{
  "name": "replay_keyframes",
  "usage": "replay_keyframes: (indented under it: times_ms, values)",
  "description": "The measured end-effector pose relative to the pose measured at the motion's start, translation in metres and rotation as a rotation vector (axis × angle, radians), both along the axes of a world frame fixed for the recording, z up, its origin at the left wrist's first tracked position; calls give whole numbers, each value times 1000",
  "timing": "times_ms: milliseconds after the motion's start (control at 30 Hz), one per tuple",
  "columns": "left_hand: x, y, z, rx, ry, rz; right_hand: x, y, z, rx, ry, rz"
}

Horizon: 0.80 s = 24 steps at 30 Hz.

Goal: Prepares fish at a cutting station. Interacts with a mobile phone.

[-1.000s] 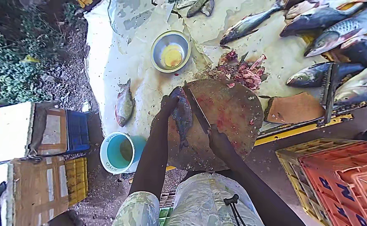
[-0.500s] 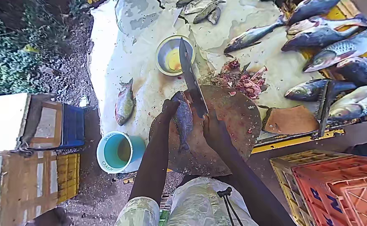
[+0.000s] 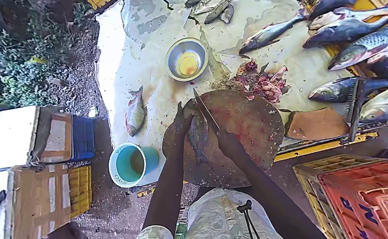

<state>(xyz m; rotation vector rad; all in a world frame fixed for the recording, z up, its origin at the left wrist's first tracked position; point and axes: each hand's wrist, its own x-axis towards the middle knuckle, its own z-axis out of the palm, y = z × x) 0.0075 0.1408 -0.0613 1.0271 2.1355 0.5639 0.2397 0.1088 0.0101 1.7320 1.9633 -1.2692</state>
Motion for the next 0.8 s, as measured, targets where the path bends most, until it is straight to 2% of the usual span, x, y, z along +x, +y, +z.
replay_keyframes:
  times_ms: [67,133,200,300,400,600,733,800]
  values:
    - [-3,3,-10,65,11,-30,15,25,12,-6,43,-15]
    - [-1,-26,-17,28,-70,-25,13,-4,16,8,-12,-101]
    - [-5,-11,-23,77,-137,10,7,-16,16,36,-42,-124]
    - [-8,-13,-30,57,-219,93,23,-70,19,-93,-185,13]
    - [-13,-6,-34,40,-331,151,40,-89,7,-136,-216,-3]
    - [-16,9,-25,-10,-178,1,47,-69,-20,-50,-110,-47]
    - [-24,19,-21,-24,-173,-120,62,-89,-20,-56,-97,-47]
    - [-22,20,-18,-34,-170,-140,62,-89,-10,14,-37,-42]
